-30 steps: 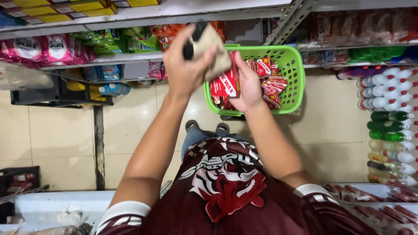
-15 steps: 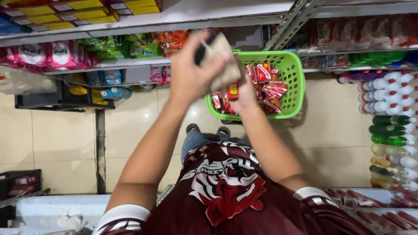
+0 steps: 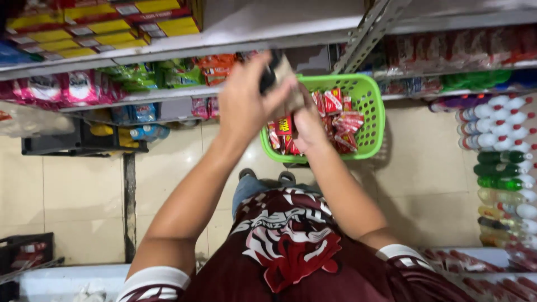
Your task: The recorder is taking small red boxes of wax from a basket and placing them onto a shelf in a store.
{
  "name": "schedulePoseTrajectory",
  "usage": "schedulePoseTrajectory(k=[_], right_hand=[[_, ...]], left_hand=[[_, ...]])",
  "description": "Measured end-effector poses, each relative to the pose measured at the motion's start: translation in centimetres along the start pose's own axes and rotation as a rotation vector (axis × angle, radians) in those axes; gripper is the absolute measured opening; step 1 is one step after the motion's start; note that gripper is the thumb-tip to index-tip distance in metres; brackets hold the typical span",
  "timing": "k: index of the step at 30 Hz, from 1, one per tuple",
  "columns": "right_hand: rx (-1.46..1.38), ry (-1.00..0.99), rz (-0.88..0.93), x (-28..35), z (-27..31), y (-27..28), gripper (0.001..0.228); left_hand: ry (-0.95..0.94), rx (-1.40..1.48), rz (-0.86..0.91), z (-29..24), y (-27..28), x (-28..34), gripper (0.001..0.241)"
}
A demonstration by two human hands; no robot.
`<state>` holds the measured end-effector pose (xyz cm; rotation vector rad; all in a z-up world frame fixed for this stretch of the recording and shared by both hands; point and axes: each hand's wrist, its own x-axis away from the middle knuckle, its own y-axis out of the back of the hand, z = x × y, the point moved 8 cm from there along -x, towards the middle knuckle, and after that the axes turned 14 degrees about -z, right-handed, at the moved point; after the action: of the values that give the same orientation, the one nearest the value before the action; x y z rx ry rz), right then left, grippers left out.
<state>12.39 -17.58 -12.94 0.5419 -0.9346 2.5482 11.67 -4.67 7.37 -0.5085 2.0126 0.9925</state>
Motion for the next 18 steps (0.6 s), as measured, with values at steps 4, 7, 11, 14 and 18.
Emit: schedulePoseTrajectory(k=[4, 7, 11, 14, 18], right_hand=[[-0.032, -0.017, 0.052, -0.3, 1.5, 0.0, 0.027], [0.035, 0.033, 0.105, -2.2, -0.8, 1.5, 0.03], [0.076, 0.023, 0.23, -0.3, -1.5, -0.6, 0.026], [0.071, -0.196, 0.266, 2.0, -1.0, -2.3, 0.037], [-0.047, -0.296, 0.286, 2.7, 0.0, -3.4, 0.047]], left_hand=[[0.104, 0.085, 0.194, 0.6, -2.0, 4.2, 0.054], [0.095, 0.112, 0.179, 1.3, -2.6, 3.3, 0.053], [0.108, 0.077, 0.074, 3.6, -2.3, -0.7, 0.057], [0.156, 0.037, -0.005, 5.0, -1.7, -2.0, 0.055], [0.253, 0.153, -0.031, 5.5, 0.5, -2.3, 0.051]])
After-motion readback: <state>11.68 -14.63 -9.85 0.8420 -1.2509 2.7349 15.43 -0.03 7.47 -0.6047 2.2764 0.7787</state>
